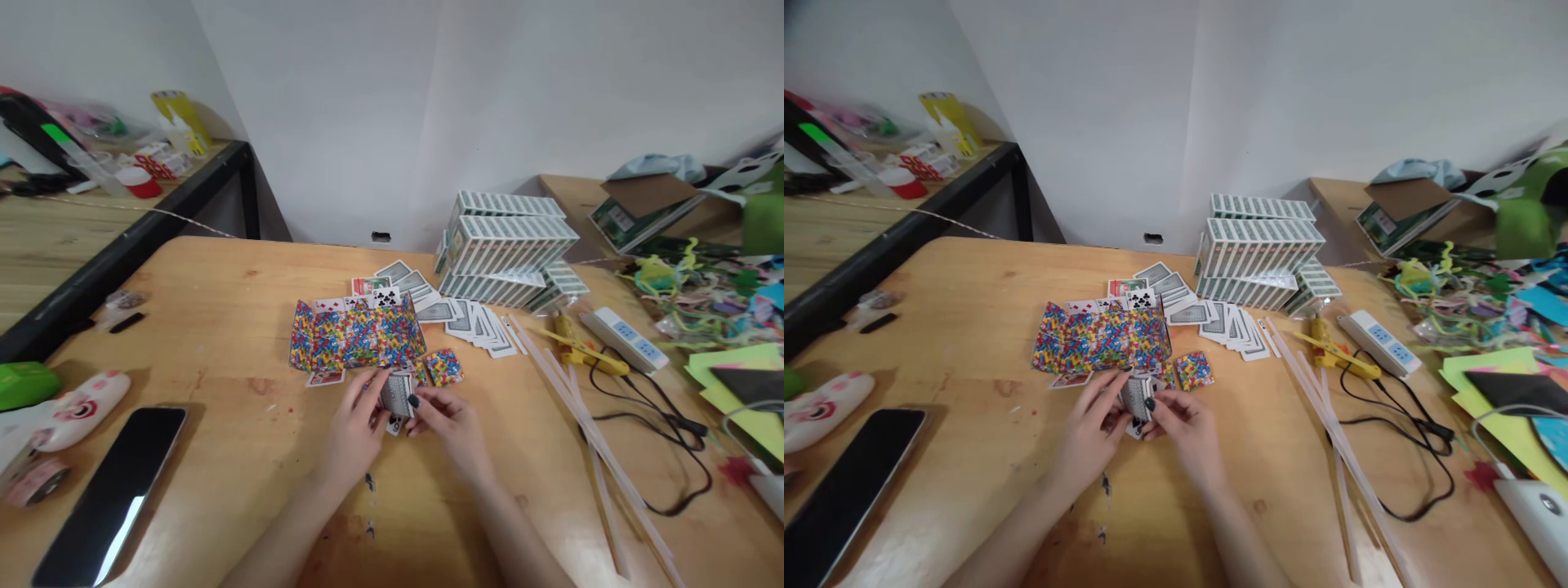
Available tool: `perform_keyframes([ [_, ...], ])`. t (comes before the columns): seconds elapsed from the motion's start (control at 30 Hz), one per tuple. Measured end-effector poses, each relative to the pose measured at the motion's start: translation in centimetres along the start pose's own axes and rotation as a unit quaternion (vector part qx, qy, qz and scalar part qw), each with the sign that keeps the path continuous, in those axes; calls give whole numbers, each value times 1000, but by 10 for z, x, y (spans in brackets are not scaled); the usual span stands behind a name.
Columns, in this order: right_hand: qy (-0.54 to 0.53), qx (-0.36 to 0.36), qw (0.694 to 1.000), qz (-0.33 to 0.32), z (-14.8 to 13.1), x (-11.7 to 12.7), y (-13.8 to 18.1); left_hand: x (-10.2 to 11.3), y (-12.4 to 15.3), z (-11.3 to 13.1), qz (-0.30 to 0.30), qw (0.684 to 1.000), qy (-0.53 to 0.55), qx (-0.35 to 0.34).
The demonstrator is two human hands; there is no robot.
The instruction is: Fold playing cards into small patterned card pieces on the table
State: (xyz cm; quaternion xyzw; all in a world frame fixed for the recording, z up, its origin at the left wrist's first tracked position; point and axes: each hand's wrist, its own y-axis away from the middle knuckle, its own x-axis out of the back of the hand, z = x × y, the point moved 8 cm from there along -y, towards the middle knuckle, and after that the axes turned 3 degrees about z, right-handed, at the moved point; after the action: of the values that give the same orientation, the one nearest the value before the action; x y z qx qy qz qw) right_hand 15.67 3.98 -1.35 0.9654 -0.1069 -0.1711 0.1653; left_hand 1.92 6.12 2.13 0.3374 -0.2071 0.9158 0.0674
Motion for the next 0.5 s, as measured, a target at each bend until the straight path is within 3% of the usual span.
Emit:
perform_keyframes([
  [0.33, -228, -103, 967, 39, 31, -5, 3, 8, -1, 10, 57, 998, 12, -24],
  [0.5, -233, -85, 968, 44, 30, -7, 4, 10, 0, 9, 70, 997, 29, -19],
])
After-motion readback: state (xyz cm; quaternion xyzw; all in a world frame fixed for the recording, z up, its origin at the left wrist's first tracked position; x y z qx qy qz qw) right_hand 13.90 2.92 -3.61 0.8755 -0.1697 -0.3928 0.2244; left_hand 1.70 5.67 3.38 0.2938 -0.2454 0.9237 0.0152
